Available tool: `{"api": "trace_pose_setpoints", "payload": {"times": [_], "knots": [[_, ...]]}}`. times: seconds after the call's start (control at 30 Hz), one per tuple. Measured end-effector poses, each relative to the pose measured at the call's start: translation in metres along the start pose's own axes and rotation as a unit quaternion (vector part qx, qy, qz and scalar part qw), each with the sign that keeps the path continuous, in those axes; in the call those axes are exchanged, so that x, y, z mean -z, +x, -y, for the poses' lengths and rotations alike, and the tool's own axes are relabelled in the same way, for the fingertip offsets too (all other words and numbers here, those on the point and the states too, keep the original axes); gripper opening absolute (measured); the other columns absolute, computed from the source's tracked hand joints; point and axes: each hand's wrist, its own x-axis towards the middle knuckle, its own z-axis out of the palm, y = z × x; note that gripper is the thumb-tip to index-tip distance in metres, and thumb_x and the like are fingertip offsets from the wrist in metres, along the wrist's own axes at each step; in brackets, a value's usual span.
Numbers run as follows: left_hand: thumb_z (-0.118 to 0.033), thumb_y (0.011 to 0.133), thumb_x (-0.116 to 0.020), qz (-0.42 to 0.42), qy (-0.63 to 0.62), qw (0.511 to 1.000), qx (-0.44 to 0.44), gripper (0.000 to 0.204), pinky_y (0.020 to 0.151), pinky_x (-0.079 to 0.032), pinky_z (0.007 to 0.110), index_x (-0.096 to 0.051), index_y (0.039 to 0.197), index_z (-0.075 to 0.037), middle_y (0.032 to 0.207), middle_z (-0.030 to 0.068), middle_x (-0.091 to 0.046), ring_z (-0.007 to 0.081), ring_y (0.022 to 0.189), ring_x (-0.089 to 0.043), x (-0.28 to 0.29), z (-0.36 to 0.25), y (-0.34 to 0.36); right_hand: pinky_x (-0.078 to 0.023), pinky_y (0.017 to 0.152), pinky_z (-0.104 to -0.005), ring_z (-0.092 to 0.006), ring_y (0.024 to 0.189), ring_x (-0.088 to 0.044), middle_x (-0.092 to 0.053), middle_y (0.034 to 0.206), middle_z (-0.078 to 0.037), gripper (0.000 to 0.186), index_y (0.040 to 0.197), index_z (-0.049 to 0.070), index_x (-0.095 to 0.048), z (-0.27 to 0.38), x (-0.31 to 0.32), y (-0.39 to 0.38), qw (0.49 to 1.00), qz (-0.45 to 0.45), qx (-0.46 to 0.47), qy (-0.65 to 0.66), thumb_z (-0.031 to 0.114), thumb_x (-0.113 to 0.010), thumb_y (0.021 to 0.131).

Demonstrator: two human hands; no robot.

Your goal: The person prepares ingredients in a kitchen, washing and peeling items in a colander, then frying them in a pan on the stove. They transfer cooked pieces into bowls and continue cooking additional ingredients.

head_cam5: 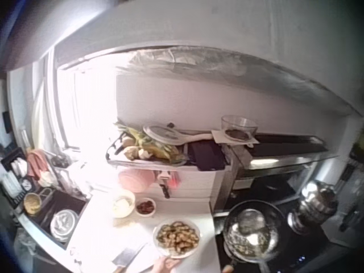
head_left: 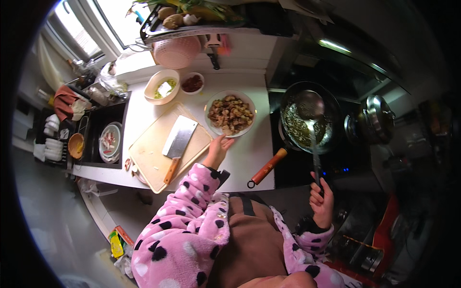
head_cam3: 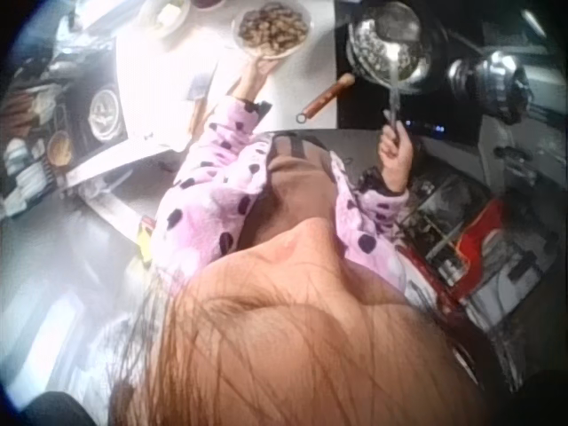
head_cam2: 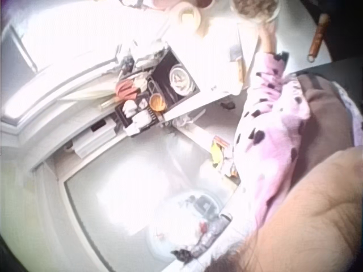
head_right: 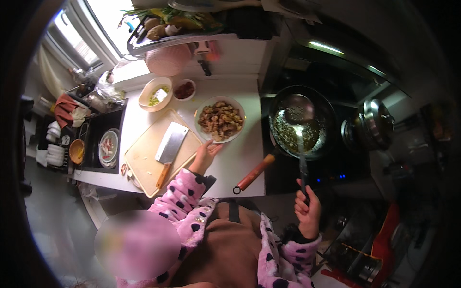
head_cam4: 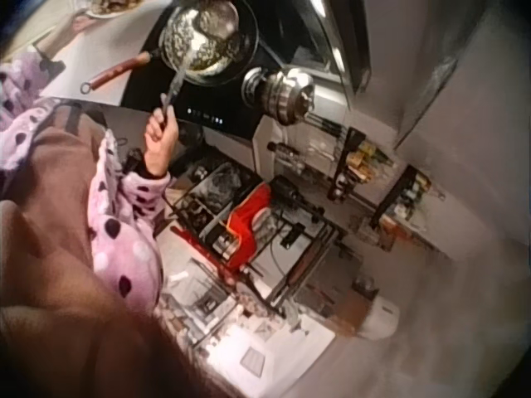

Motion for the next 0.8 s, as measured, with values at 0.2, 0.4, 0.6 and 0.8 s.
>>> {"api": "trace_pose_setpoints", "payload": {"times": [0.2,0.4,0.6,0.8], "knots": [[-0.017,0.087,-0.053,0.038,0.002,0.999,-0.017,0.041,0.086,-0.049,0.039,-0.041,0.118,0.008,0.111,0.0266,-0.05,0.0347,0.101,-0.054,-0.018,-0.012,0.023,-0.022,0.033,-0.0172,-0.0033,0.037,-0.03,-0.044,0.061,0.002,0.028,0.115,0.004,-0.052,0.015,0.043,0.002,0.973,-0.097,0.153,-0.144,0.022,-0.048,0.093],[-0.029,0.089,-0.05,-0.011,0.316,0.948,0.032,0.053,0.087,-0.048,0.045,-0.036,0.13,0.002,0.122,0.0297,-0.044,0.0394,0.102,-0.054,-0.015,-0.065,0.045,-0.038,0.043,-0.0218,-0.0107,0.048,-0.05,-0.057,0.067,-0.004,0.03,0.117,0.002,-0.054,0.011,0.081,0.054,0.731,-0.267,0.382,-0.499,0.015,-0.052,0.09],[-0.026,0.085,-0.056,-0.101,0.22,0.968,-0.069,0.047,0.067,-0.056,0.042,-0.044,0.119,0.003,0.1,0.0241,-0.054,0.0341,0.08,-0.061,0.013,-0.152,0.094,-0.048,0.076,-0.038,-0.037,0.091,-0.058,-0.06,0.102,-0.021,0.042,0.125,0.003,-0.048,-0.006,0.056,0.072,0.455,-0.362,0.449,-0.678,0.015,-0.057,0.086],[-0.021,0.086,-0.054,-0.149,0.197,0.966,-0.075,0.046,0.068,-0.055,0.043,-0.04,0.121,0.006,0.112,0.0273,-0.047,0.0385,0.087,-0.058,0.02,-0.204,0.16,-0.048,0.076,-0.0396,-0.0375,0.092,-0.057,-0.058,0.106,-0.02,0.049,0.131,0.006,-0.042,-0.037,0.026,0.088,0.402,-0.461,0.369,-0.7,0.017,-0.057,0.086]]}}
